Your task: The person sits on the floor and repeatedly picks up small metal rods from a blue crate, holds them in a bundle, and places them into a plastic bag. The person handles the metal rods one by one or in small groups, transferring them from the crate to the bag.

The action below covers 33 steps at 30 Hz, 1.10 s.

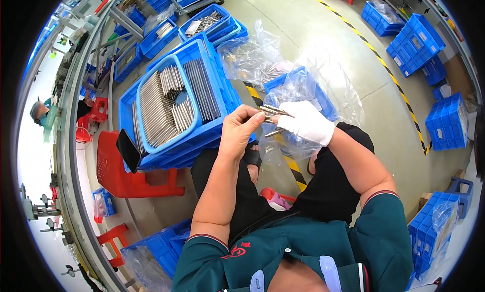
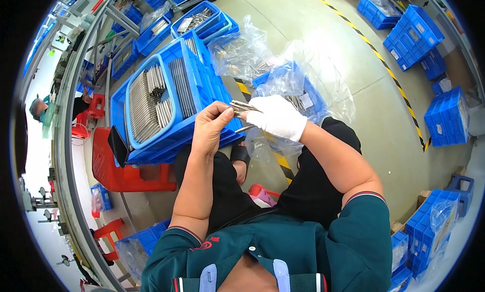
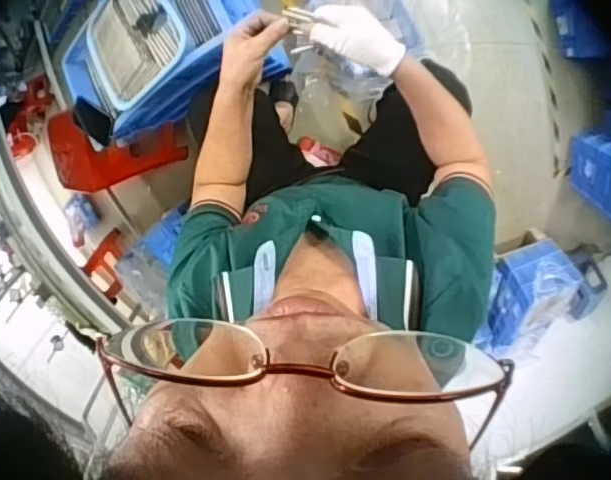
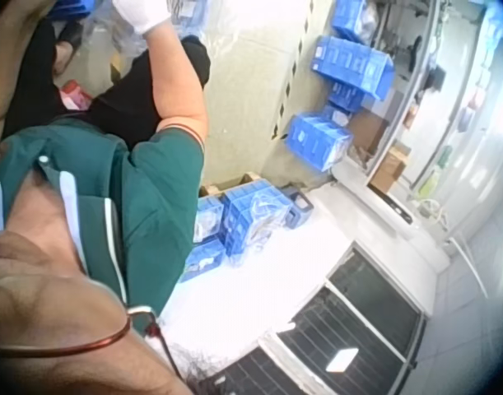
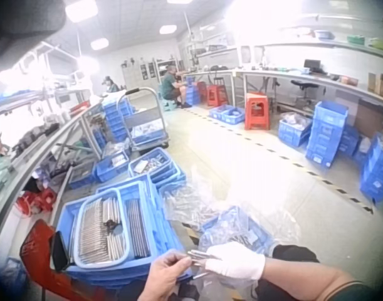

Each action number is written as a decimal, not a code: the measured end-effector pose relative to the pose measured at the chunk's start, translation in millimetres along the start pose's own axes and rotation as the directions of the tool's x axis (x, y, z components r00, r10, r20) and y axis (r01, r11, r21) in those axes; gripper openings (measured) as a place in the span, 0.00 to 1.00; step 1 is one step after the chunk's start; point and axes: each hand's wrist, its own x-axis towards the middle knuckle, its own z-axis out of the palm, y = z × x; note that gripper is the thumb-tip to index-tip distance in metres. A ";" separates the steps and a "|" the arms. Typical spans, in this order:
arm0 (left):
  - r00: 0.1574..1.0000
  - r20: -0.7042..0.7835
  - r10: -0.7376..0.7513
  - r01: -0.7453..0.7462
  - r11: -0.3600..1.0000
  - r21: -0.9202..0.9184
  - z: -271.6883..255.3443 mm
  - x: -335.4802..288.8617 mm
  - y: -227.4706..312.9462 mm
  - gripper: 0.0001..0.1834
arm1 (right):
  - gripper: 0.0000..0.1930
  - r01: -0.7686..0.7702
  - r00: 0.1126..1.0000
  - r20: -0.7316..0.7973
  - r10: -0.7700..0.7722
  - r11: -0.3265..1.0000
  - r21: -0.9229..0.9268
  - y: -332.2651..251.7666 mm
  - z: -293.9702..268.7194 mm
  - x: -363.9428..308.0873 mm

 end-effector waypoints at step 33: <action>0.999 0.001 -0.051 0.051 0.999 -0.010 -4.6 0.5 5.1 0.08 | 0.16 -0.298 0.938 0.304 0.165 0.833 0.467 2.1 -9.0 -5.0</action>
